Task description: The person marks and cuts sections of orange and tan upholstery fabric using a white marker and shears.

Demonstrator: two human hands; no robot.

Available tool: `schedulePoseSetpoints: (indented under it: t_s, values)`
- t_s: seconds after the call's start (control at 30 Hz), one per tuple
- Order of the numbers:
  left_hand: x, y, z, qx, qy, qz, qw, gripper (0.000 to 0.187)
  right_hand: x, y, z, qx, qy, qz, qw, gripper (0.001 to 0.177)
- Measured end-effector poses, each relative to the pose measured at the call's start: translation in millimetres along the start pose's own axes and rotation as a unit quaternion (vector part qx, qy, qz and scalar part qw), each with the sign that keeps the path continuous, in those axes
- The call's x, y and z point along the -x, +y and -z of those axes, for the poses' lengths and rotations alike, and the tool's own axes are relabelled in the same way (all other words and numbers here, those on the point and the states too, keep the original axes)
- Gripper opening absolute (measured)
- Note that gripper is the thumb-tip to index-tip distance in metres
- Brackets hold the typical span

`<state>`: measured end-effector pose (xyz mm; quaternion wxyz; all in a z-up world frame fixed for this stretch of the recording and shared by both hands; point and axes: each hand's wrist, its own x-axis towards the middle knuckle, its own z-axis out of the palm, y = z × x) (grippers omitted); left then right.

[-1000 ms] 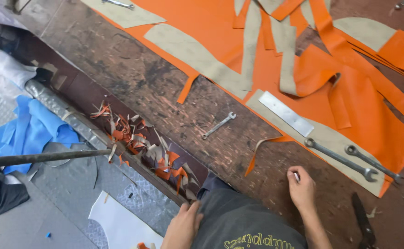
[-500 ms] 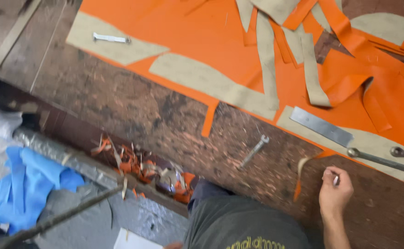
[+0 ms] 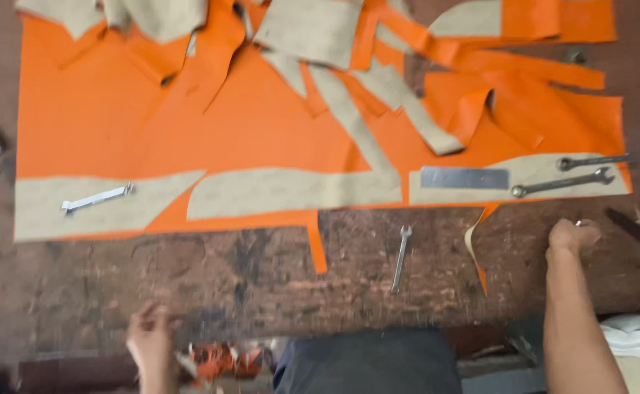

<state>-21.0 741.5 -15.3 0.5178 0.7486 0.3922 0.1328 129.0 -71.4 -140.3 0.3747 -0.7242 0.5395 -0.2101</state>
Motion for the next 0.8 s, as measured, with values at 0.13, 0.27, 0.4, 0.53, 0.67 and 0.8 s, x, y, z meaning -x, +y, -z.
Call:
schedulePoseSetpoints:
  t_s: [0.13,0.27,0.4,0.53,0.67,0.8]
  values:
    - [-101,57,-29,0.249,0.026,0.108,0.962,0.058,-29,-33,-10,0.030,-0.042,-0.091,0.994,0.044]
    - [-167,83,-53,0.330,0.023,0.223,0.917,0.062,-37,-47,-26,-0.026,-0.059,-0.158,0.985,0.051]
    - [-205,82,-70,0.274,0.042,0.305,0.911,0.049,-59,-44,-37,-0.177,-0.091,-0.223,0.954,0.061]
    - [-206,73,-74,0.202,0.024,0.239,0.949,0.033,-69,-33,-51,-0.245,-0.074,-0.209,0.944,0.067]
    - [-189,71,-81,0.184,0.044,0.190,0.963,0.025,-69,-23,-61,-0.270,-0.060,-0.245,0.929,0.062]
    - [-176,69,-88,0.154,0.094,0.154,0.972,0.026,-66,-10,-58,-0.237,-0.067,-0.219,0.944,0.044]
